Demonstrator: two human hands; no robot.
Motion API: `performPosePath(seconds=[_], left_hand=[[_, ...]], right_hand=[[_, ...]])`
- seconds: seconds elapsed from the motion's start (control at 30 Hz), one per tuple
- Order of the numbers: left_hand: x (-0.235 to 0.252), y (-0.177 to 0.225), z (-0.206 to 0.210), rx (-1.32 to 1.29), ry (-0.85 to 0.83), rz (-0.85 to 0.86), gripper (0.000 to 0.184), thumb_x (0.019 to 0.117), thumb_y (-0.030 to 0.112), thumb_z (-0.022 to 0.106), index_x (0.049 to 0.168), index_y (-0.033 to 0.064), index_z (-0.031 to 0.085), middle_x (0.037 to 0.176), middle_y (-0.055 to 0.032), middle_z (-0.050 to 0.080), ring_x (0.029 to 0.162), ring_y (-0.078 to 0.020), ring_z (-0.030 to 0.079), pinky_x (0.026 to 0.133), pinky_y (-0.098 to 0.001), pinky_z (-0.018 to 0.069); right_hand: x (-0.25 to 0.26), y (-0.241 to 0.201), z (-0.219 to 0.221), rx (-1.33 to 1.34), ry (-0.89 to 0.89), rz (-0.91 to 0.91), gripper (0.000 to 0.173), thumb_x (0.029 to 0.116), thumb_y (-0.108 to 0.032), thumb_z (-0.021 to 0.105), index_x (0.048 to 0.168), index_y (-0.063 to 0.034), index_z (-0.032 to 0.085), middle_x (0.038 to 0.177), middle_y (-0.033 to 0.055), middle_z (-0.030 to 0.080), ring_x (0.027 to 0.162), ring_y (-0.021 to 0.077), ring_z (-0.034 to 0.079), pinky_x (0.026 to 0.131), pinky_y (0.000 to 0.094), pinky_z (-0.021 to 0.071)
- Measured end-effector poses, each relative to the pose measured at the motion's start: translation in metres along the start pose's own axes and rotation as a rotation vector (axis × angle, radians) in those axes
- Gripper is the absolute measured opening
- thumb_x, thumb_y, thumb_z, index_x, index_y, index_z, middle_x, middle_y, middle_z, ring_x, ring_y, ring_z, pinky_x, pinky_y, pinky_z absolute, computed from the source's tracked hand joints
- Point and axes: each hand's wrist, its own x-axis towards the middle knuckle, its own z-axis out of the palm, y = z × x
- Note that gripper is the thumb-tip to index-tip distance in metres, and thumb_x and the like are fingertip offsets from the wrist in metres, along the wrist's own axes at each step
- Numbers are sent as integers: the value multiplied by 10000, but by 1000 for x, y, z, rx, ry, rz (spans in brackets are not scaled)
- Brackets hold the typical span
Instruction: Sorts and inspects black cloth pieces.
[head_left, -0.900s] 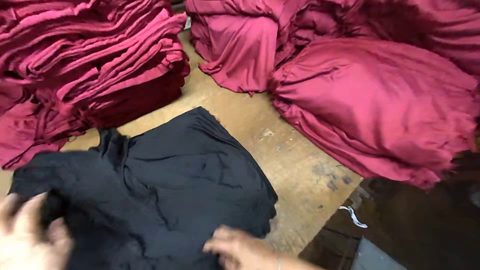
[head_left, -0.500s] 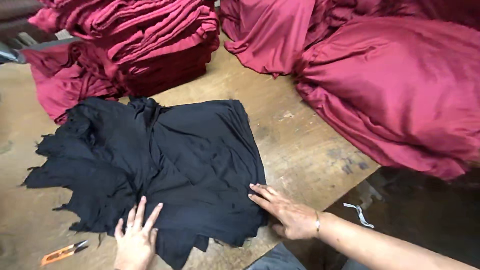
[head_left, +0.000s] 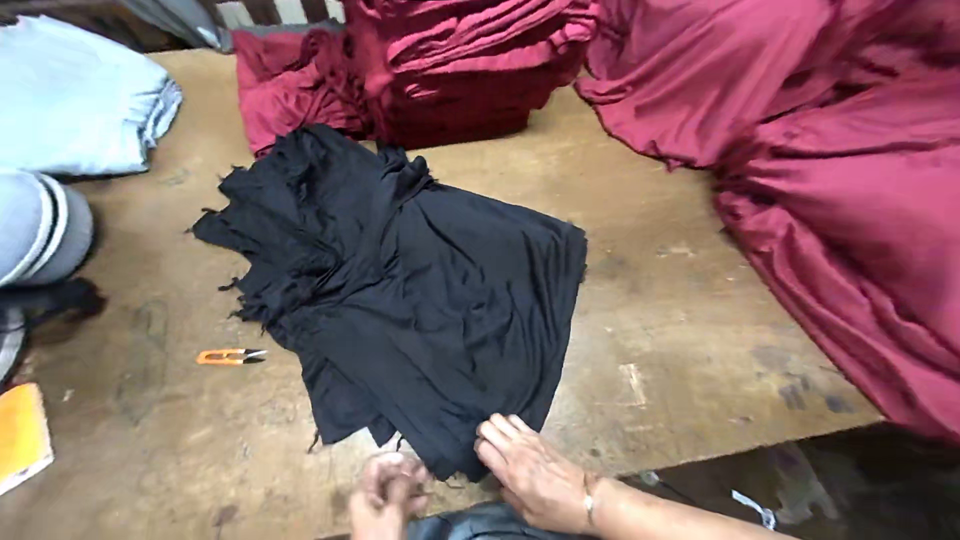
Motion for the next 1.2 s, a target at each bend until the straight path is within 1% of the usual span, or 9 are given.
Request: performPosePath(seconds=[0.23, 0.37, 0.47, 0.6, 0.8, 0.93, 1.07, 1.13, 1.2], left_hand=[[-39, -50, 84, -195, 213, 36, 212, 1025, 13, 520, 1201, -77, 594, 1038, -185, 718, 892, -289, 757, 673, -437, 661], [-38, -47, 103, -182, 347, 28, 272, 1082, 156, 495, 1180, -40, 655, 912, -141, 734, 744, -248, 759, 534, -395, 643], [-35, -46, 109, -230, 347, 23, 314, 1072, 239, 536, 1157, -20, 693, 789, -103, 699, 625, -218, 713, 474, -360, 607], [-29, -43, 113, -312, 318, -39, 336, 1047, 301, 592, 1032, -11, 717, 758, -120, 701, 605, -235, 708, 463, -366, 593], [-22, -43, 118, -335, 337, -77, 139, 980, 102, 687, 907, -12, 652, 698, -101, 678, 527, -186, 672, 429, -325, 572], [-31, -45, 115, -325, 391, 3, 36, 923, 17, 710, 926, -15, 693, 687, -91, 683, 495, -142, 627, 382, -256, 489], [-38, -39, 117, -382, 344, 107, 60, 906, 61, 733, 875, 14, 753, 613, -29, 608, 438, -54, 429, 396, -210, 339], [-37, -31, 122, -415, 295, 162, 92, 929, 76, 705, 884, 18, 762, 661, -20, 617, 476, -44, 435, 428, -201, 348], [-35, -28, 125, -399, 242, 225, 165, 973, 103, 643, 934, 17, 778, 764, -34, 645, 546, -65, 496, 484, -207, 412]], right_hand=[[-5, 43, -5, -3, 57, -170, 159, 879, -130, 647, 1008, -37, 634, 1052, 169, 668, 1040, 359, 656, 839, 482, 570], [7, 60, -24, 236, -45, -100, 280, 968, -69, 533, 1210, -68, 673, 1043, 105, 721, 977, 255, 705, 853, 445, 589], [14, 73, -37, 392, -149, 8, 336, 1010, -121, 566, 1341, -128, 622, 1029, 68, 741, 899, 187, 722, 842, 427, 596], [13, 79, -38, 506, -203, 30, 285, 991, -230, 673, 1265, -151, 664, 854, 3, 695, 726, 80, 652, 709, 298, 568], [9, 81, -43, 713, -33, 54, 206, 963, -17, 623, 1060, -99, 786, 1048, -30, 766, 929, 44, 709, 851, 248, 599], [12, 65, -58, 792, 242, 192, 308, 944, 64, 526, 914, -85, 794, 942, 0, 734, 829, 100, 671, 711, 257, 572], [9, 34, -60, 603, 35, 34, 251, 827, -56, 663, 1046, -113, 773, 1109, 11, 699, 1003, 90, 673, 831, 277, 609], [9, 24, -52, 380, -108, -77, 400, 837, -223, 773, 1200, -71, 702, 1223, 100, 646, 1110, 183, 642, 927, 356, 577], [10, 25, -39, 270, -8, -111, 351, 874, -294, 768, 1126, -57, 710, 1135, 113, 657, 1017, 192, 667, 855, 355, 600]])
